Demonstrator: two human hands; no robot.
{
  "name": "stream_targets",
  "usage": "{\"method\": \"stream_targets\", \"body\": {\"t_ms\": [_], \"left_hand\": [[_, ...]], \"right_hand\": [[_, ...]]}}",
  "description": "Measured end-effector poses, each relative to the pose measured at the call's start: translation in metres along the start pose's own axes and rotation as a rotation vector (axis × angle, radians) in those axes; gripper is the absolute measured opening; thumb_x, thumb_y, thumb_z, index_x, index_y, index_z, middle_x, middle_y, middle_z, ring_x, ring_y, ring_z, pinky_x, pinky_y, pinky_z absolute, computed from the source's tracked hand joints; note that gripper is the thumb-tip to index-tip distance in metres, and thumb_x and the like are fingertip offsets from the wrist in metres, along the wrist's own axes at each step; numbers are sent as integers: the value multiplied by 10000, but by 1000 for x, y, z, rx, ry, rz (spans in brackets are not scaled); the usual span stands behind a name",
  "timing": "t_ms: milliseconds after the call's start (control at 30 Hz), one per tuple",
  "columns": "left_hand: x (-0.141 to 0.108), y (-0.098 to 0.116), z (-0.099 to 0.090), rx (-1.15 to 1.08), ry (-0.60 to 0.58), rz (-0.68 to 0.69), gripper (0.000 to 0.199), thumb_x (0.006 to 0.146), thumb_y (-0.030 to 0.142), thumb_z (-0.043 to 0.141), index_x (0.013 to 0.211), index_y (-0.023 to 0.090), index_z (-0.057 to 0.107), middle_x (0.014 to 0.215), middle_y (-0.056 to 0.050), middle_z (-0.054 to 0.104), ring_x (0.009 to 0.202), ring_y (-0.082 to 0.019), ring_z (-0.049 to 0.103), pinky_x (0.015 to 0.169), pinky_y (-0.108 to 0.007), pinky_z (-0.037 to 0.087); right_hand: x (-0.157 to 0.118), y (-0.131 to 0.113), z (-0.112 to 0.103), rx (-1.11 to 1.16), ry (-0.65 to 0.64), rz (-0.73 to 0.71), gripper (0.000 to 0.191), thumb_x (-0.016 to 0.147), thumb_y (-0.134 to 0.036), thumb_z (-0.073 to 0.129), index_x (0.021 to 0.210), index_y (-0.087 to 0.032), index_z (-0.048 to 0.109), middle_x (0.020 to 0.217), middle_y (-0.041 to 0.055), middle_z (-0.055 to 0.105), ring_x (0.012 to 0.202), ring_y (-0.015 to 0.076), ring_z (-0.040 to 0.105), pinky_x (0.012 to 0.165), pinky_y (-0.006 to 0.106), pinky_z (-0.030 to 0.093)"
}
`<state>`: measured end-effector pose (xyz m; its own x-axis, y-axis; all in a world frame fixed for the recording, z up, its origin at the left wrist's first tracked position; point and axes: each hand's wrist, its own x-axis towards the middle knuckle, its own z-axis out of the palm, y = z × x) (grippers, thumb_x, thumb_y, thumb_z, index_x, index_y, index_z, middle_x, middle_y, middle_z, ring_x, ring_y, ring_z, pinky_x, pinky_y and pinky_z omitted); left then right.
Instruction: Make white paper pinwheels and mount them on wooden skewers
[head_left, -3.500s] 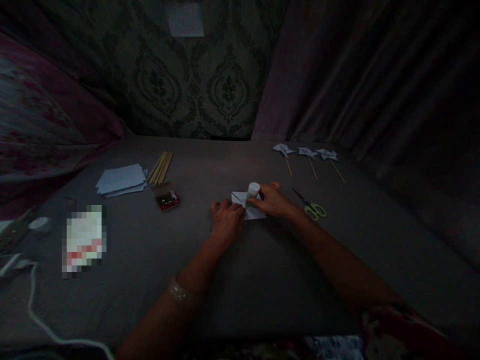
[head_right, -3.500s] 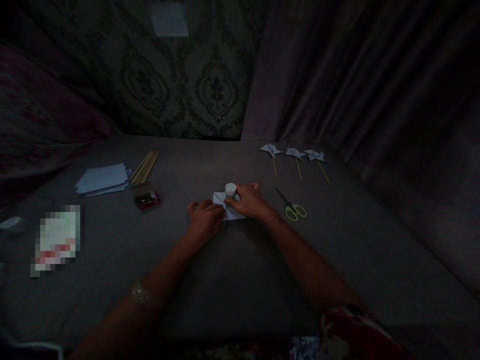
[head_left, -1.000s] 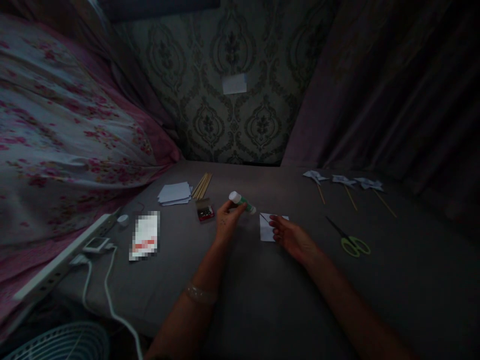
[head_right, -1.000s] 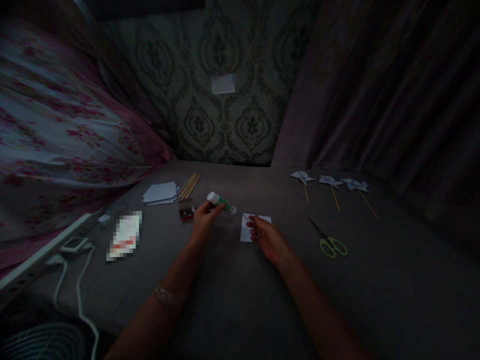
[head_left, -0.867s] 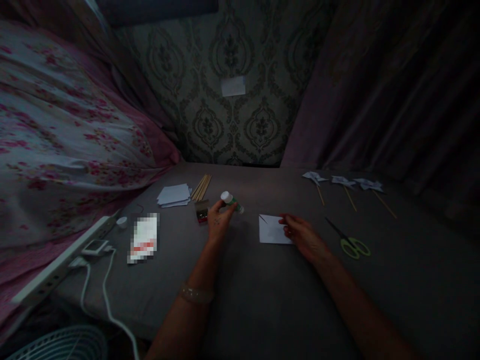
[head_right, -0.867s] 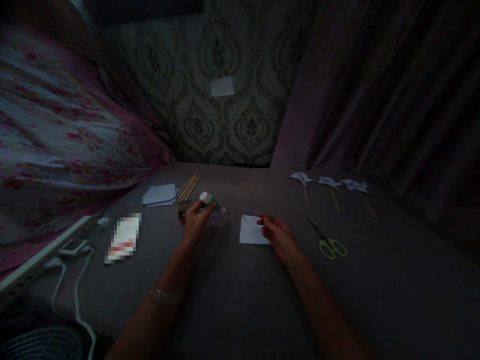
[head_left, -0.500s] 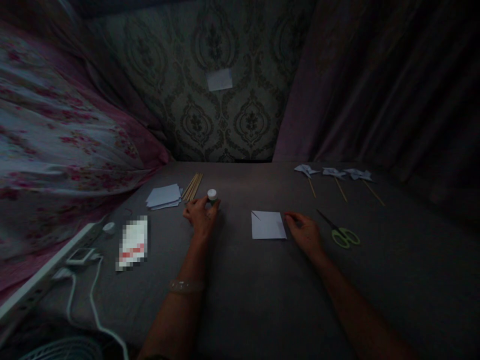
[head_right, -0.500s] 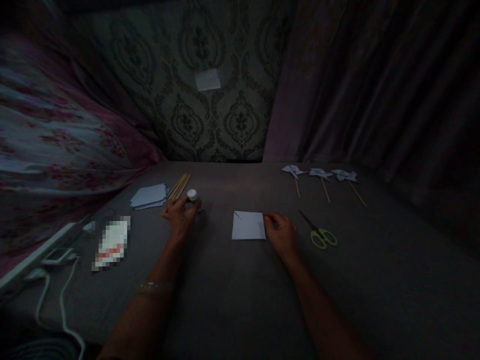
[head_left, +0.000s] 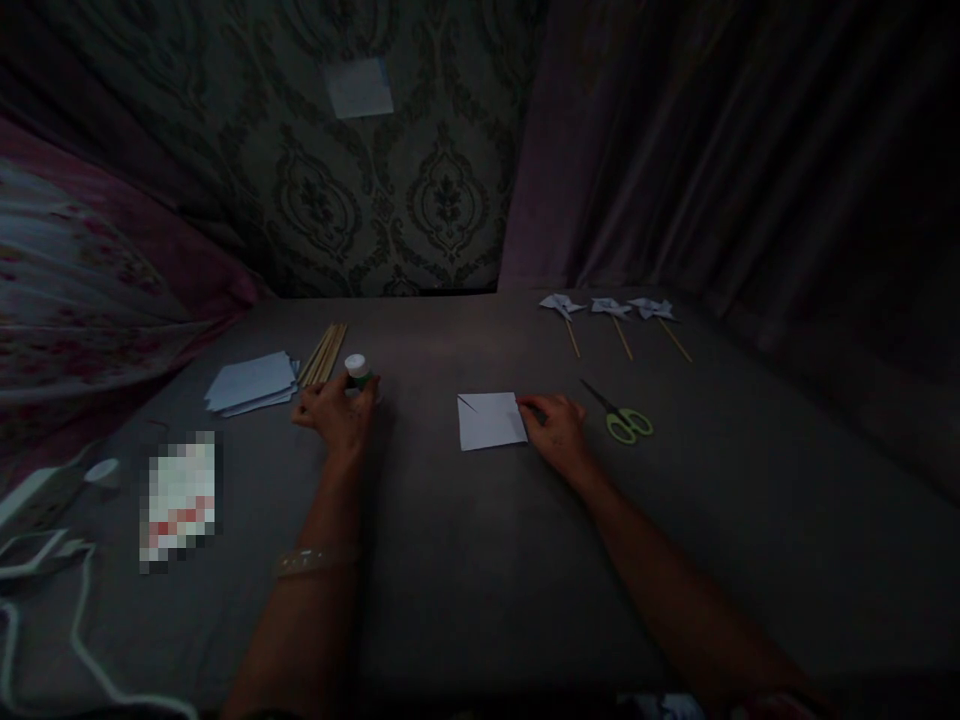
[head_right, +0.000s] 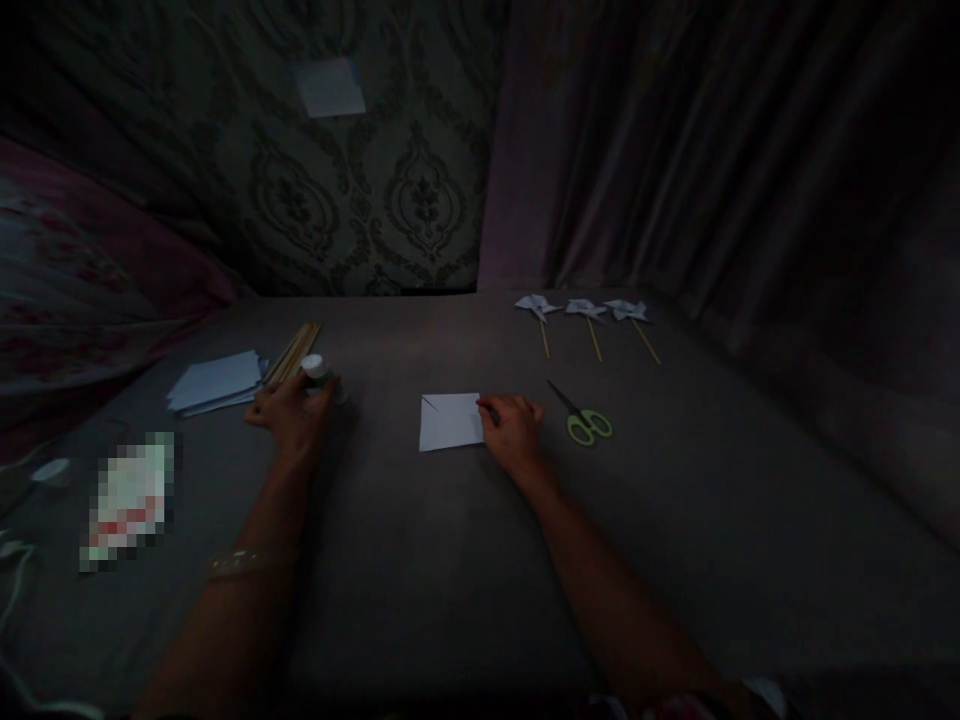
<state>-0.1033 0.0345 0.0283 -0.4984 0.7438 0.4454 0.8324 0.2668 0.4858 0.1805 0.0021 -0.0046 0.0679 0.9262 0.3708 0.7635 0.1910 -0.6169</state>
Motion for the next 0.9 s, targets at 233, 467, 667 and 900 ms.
{"method": "stream_targets", "body": {"t_ms": [233,467,667,900], "left_hand": [[1,-2,0,9,4,19,276,777,435,633,878,181,670,843,-86,624,1082,-327,456,902,-504,262],[2,0,3,20,-6,-34,257,775,444,605,866,210,660,874,-109,640,1078,-341,470,912,-498,269],[1,-2,6,39,-15,-33,306,775,440,605,934,186,668,920,-147,647,1095,-367,457,903,-522,275],[-6,5,-3,53,22,-58,427,783,451,606,1081,148,639,1095,-195,630,1156,-373,434,950,-517,269]], "right_hand": [[-6,-4,-2,-39,-97,-129,121,833,-234,584,888,-242,692,979,46,717,1002,253,562,885,441,274],[-10,-8,-7,-82,-265,-271,129,810,-269,650,936,-258,673,1067,28,694,1068,242,530,927,449,258],[-12,-10,-9,-80,-336,-320,183,779,-294,707,950,-243,664,1088,29,688,1089,241,528,952,447,250],[-11,-7,-8,-111,-346,-375,138,838,-336,646,936,-244,675,1062,41,702,1060,232,548,932,435,254]]}}
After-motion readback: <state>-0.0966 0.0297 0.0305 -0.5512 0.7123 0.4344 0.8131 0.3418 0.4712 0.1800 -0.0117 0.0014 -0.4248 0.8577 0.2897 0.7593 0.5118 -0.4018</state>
